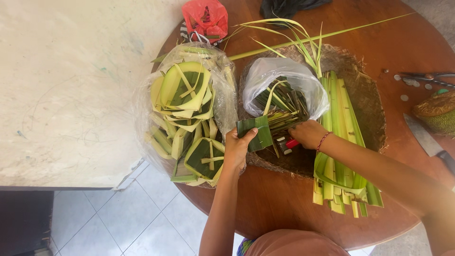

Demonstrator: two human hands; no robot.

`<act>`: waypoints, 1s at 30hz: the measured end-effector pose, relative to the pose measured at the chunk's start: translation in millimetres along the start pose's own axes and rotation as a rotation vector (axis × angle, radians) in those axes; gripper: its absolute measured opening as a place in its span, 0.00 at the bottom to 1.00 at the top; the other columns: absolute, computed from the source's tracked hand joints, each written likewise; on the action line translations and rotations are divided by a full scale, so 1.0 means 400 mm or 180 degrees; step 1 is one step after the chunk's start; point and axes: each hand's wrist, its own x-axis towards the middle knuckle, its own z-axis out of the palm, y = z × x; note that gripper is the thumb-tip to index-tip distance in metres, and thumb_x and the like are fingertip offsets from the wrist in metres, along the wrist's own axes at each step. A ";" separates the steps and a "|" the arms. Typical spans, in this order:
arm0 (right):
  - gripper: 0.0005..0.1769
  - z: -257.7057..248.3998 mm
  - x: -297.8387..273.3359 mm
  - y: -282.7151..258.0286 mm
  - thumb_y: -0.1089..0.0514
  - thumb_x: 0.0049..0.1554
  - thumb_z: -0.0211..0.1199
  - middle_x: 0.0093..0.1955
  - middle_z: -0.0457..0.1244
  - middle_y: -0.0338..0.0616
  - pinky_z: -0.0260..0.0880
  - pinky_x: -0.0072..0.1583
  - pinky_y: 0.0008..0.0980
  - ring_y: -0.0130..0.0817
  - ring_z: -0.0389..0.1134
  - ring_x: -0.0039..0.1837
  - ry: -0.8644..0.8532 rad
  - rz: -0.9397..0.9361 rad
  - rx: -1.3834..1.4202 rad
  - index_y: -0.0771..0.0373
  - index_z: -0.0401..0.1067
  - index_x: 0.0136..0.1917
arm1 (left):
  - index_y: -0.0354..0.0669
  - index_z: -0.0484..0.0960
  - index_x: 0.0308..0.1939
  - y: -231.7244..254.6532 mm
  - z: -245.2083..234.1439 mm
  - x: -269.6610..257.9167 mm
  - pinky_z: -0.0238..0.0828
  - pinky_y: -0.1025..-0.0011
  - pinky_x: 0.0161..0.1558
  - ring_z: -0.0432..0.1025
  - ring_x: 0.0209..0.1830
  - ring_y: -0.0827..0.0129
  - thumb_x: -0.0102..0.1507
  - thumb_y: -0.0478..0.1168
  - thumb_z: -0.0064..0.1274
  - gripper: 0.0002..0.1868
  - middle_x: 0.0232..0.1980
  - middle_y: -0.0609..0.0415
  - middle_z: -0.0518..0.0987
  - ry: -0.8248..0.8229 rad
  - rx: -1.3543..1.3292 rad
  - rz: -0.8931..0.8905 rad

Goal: The person weaves a small basket using palm leaves and a red stapler. They fold and interlace the leaves, then secure the structure with staples, placing the finished basket into a woven tray.

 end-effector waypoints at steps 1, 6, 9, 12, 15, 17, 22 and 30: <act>0.17 0.005 0.001 0.004 0.61 0.50 0.67 0.42 0.70 0.47 0.74 0.47 0.43 0.45 0.74 0.49 -0.0048 0.0022 0.0029 0.60 0.71 0.53 | 0.35 0.85 0.44 -0.001 0.000 0.001 0.74 0.73 0.41 0.76 0.36 0.75 0.62 0.32 0.61 0.07 0.39 0.55 0.84 -0.0010 -0.0008 -0.0001; 0.24 -0.046 -0.023 0.023 0.65 0.51 0.63 0.46 0.70 0.46 0.75 0.46 0.43 0.45 0.74 0.47 -0.0251 0.0436 0.0409 0.57 0.66 0.61 | 0.35 0.85 0.45 -0.007 0.006 0.001 0.74 0.74 0.42 0.75 0.37 0.75 0.62 0.33 0.61 0.08 0.40 0.55 0.84 -0.0053 0.0023 -0.0069; 0.20 -0.089 -0.059 0.041 0.64 0.49 0.64 0.51 0.70 0.44 0.74 0.48 0.46 0.47 0.73 0.50 0.0081 0.0418 0.0644 0.59 0.69 0.56 | 0.35 0.85 0.44 -0.012 0.019 0.002 0.74 0.74 0.42 0.75 0.37 0.75 0.63 0.34 0.61 0.08 0.40 0.55 0.84 -0.0087 0.0041 -0.0124; 0.18 -0.113 -0.088 0.051 0.62 0.48 0.65 0.52 0.70 0.45 0.73 0.51 0.47 0.48 0.72 0.52 0.0308 0.0453 0.0983 0.56 0.72 0.53 | 0.35 0.85 0.44 -0.014 0.024 0.002 0.74 0.74 0.42 0.76 0.37 0.75 0.63 0.34 0.61 0.07 0.39 0.54 0.84 -0.0084 0.0092 -0.0184; 0.13 -0.128 -0.109 0.060 0.59 0.49 0.67 0.50 0.71 0.47 0.73 0.53 0.46 0.48 0.73 0.51 0.0250 0.0577 0.1243 0.56 0.76 0.50 | 0.35 0.85 0.44 -0.012 0.021 0.000 0.75 0.73 0.42 0.76 0.36 0.74 0.62 0.34 0.61 0.08 0.40 0.53 0.84 -0.0064 0.0111 -0.0228; 0.12 -0.135 -0.121 0.068 0.54 0.49 0.70 0.47 0.72 0.47 0.73 0.55 0.44 0.45 0.73 0.51 -0.0076 0.0760 0.1213 0.57 0.77 0.47 | 0.35 0.84 0.44 -0.010 0.018 -0.001 0.75 0.73 0.42 0.76 0.36 0.73 0.62 0.34 0.61 0.08 0.40 0.53 0.85 -0.0020 0.0080 -0.0269; 0.17 -0.142 -0.141 0.067 0.50 0.48 0.73 0.45 0.72 0.49 0.73 0.56 0.46 0.48 0.73 0.51 -0.0051 0.0801 0.1250 0.56 0.77 0.49 | 0.34 0.84 0.45 -0.006 0.019 -0.001 0.75 0.73 0.43 0.77 0.37 0.73 0.61 0.34 0.62 0.10 0.41 0.52 0.85 0.0006 0.0032 -0.0285; 0.19 -0.157 -0.155 0.071 0.50 0.45 0.76 0.44 0.71 0.51 0.72 0.56 0.46 0.49 0.73 0.51 -0.0159 0.0845 0.1518 0.60 0.77 0.47 | 0.34 0.83 0.44 -0.012 0.015 -0.006 0.74 0.73 0.44 0.76 0.38 0.74 0.62 0.34 0.61 0.09 0.41 0.53 0.85 0.0009 -0.0020 -0.0238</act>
